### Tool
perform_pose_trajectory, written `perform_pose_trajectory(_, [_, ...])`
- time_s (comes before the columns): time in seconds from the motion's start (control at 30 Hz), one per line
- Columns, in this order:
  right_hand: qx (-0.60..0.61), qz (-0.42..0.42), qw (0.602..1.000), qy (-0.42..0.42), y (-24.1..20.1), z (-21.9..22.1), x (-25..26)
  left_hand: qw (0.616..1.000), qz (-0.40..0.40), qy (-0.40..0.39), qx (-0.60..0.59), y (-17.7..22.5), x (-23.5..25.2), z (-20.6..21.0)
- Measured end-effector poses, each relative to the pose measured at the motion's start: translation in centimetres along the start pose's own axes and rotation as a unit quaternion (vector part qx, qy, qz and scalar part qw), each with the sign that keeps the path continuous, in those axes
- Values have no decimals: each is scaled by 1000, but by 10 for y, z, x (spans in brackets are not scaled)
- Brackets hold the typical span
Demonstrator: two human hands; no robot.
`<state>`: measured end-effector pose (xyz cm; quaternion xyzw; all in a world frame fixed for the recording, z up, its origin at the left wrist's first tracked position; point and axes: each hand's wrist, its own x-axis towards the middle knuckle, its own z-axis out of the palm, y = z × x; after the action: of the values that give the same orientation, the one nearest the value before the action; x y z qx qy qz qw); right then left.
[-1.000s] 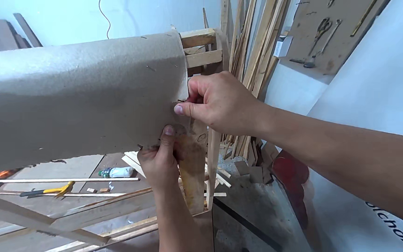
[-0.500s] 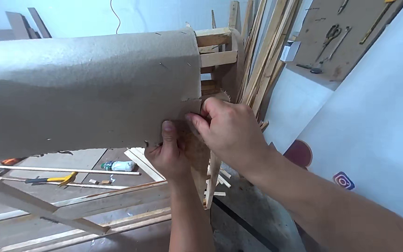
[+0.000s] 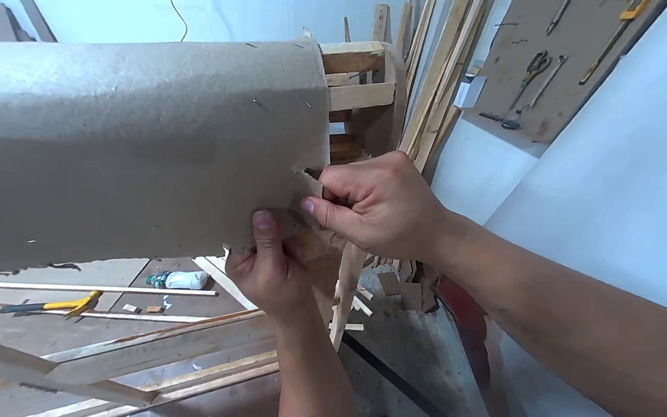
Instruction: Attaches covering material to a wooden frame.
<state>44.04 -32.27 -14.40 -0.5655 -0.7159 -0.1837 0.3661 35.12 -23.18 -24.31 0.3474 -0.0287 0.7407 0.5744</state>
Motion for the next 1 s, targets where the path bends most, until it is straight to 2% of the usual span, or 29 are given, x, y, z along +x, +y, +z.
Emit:
perform_pose_trajectory(0.23, [37,16,999,11,1,2,-1,1000,-25,-16,-7,-1,1,-7])
perform_pose_trajectory(0.3, [-38,66,996,-37,-6,-5,-1,999,-12,-7,38,0,-1,-3])
perform_pose_trajectory(0.37, [-174,112,974,-90,-22,-5,-5,997,6,-9,82,2,-1,-1])
perform_pose_trajectory(0.43, [-244,135,954,-111,-32,2,-9,997,10,-29,68,4,1,-2])
perform_pose_trajectory(0.5, [-200,188,959,-64,-34,9,-6,998,3,-42,44,4,3,-4])
perform_pose_trajectory(0.57, [-135,204,970,2,-32,16,-8,998,-2,-49,34,6,5,-7])
perform_pose_trajectory(0.63, [-99,182,978,0,-31,13,-9,999,-11,-38,37,11,4,-5])
perform_pose_trajectory(0.77, [-97,83,990,-51,-28,3,-7,1000,4,0,21,12,-7,1])
perform_pose_trajectory(0.87, [-81,16,996,-20,-19,5,-11,1000,-11,3,-13,11,-7,2])
perform_pose_trajectory(1.0, [-59,8,998,7,-14,10,-11,996,-74,45,29,25,-6,10])
